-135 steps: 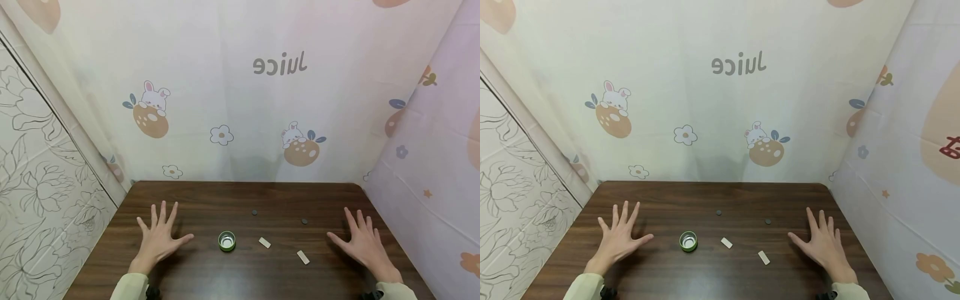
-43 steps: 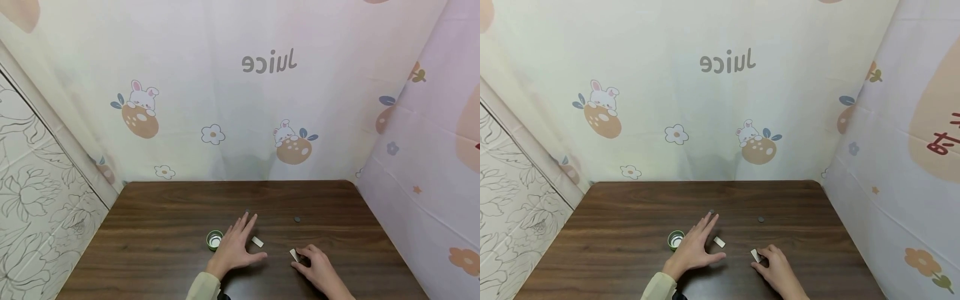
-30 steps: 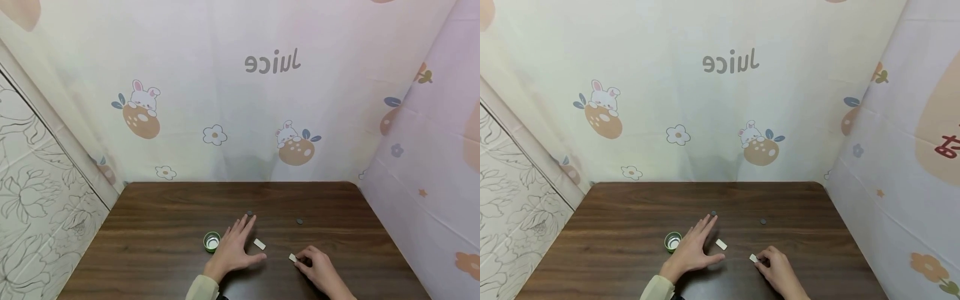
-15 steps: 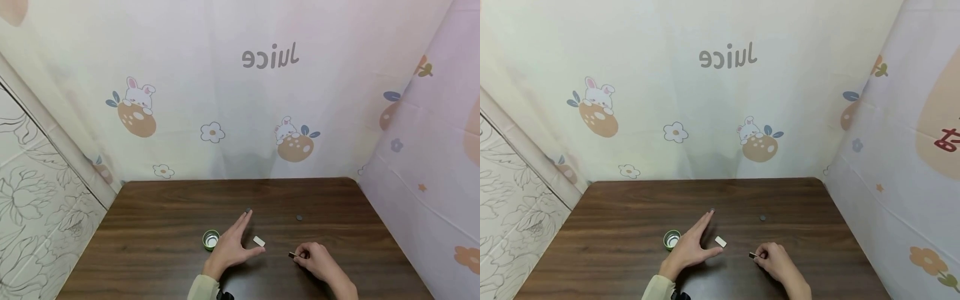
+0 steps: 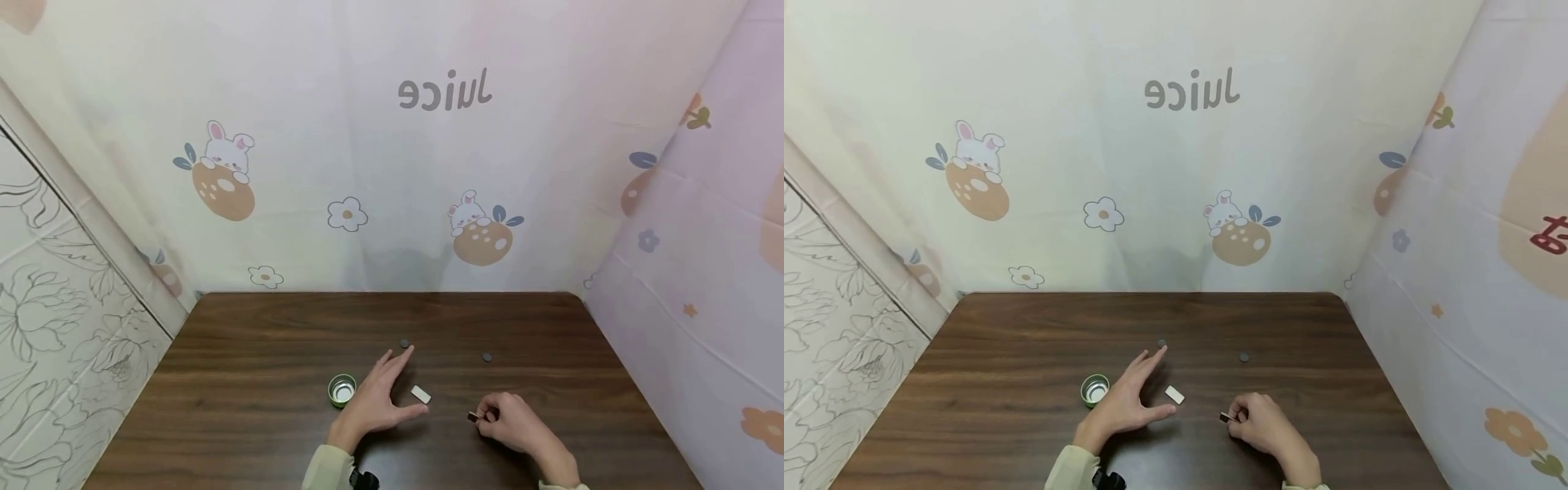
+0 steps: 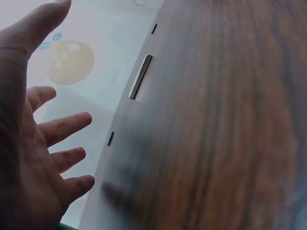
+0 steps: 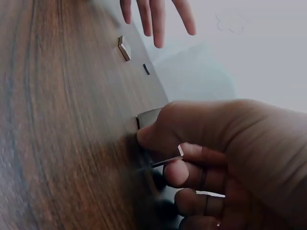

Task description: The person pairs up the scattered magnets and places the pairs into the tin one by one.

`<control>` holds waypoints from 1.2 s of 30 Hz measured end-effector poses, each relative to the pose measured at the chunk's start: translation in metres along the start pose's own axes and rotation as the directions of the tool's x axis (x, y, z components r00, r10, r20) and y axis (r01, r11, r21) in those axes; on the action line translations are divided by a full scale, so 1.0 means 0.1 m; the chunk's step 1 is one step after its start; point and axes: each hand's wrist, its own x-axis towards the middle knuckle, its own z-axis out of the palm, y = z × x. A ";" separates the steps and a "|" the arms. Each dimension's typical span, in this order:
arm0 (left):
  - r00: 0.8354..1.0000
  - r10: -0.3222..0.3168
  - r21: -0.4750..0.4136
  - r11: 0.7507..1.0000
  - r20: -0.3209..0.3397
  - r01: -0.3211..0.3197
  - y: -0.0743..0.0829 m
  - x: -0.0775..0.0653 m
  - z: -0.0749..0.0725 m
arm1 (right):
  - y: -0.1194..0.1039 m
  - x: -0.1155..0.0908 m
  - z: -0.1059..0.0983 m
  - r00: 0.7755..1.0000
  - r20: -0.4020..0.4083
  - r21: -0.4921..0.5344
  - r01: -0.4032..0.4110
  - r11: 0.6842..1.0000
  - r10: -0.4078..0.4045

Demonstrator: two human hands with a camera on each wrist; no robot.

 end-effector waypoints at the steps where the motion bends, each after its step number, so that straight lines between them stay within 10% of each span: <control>1: 1.000 0.000 -0.003 1.000 0.000 0.000 -0.01 -0.01 0.00 | 0.01 0.01 0.01 1.000 0.007 0.005 0.001 1.000 -0.001; 36: 0.998 -0.056 -0.055 0.997 0.036 0.058 -0.08 -0.01 -0.05 | 0.11 0.02 -0.03 0.998 0.044 0.221 0.043 0.974 -0.054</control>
